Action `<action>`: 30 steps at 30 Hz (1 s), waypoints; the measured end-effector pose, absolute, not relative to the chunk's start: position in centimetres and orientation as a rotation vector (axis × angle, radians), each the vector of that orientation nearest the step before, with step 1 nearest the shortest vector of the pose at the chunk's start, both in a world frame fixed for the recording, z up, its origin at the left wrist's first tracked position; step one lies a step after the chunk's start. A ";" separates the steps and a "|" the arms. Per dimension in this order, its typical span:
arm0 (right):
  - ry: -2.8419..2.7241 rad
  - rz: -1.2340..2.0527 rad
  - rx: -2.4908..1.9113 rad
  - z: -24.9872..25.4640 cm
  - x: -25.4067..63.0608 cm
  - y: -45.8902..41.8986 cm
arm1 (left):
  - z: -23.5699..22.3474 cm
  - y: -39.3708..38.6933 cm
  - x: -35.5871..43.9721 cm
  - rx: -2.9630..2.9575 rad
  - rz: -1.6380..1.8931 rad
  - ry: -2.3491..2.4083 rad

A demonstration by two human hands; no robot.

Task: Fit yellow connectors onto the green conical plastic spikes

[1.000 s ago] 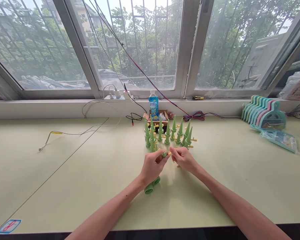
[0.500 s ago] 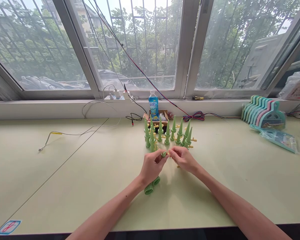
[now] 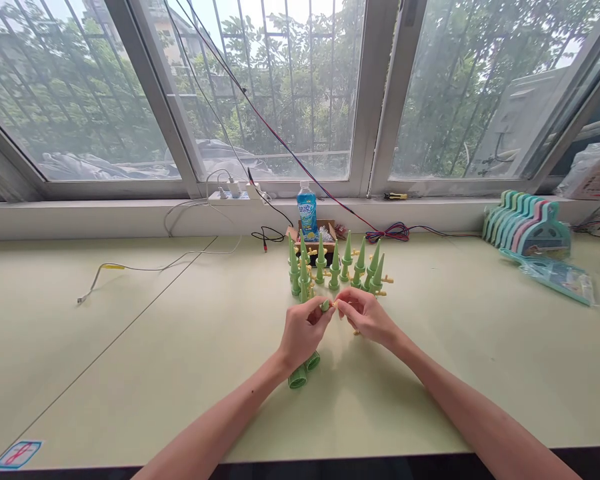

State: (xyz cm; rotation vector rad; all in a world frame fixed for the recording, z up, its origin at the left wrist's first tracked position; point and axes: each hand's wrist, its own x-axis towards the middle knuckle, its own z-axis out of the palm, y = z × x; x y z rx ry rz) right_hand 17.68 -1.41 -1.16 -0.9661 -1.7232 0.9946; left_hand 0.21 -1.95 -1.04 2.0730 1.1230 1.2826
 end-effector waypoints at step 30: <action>-1.809 0.853 -1.075 -1.6 17.8 -1.1 | -1.1 -2.0 0.2 2.034 1.216 1.143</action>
